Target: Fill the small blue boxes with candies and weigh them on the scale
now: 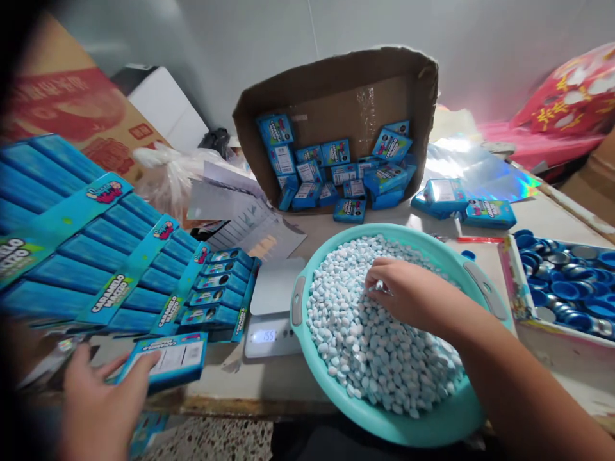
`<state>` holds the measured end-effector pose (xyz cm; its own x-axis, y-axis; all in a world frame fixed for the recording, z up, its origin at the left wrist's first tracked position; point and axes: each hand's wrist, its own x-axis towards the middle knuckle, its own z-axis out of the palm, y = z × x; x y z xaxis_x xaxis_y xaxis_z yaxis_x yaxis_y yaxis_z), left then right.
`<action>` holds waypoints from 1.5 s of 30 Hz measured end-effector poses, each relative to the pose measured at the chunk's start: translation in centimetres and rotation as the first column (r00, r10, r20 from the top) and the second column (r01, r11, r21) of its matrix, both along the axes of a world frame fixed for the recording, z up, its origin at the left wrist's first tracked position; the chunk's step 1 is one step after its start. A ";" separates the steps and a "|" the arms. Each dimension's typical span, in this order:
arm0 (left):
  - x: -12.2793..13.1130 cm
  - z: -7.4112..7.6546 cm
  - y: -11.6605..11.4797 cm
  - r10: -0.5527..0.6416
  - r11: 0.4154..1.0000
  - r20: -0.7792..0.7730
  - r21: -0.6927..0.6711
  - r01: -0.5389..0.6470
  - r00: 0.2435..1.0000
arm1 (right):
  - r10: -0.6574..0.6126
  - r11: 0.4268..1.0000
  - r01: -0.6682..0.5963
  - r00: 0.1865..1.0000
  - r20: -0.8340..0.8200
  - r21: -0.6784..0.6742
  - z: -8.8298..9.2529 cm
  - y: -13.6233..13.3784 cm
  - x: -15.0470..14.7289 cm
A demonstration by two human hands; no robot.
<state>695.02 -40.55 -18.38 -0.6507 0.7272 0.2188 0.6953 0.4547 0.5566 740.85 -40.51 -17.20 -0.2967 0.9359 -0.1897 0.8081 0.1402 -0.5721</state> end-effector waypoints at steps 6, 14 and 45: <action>2.3 -1.8 0.0 0.005 1.000 0.048 -0.009 -0.005 0.999 | -0.005 1.000 0.005 1.000 0.007 -0.017 0.0 -0.2 -0.1; 3.5 -4.1 -2.4 -0.164 0.976 0.580 0.213 0.045 0.798 | -0.034 0.999 0.034 0.999 0.021 -0.030 -0.1 -0.2 -0.1; 4.2 -6.7 -2.0 -0.053 0.927 -0.154 0.359 0.105 0.987 | -0.044 0.998 0.045 0.999 0.018 -0.040 -0.2 0.0 -0.1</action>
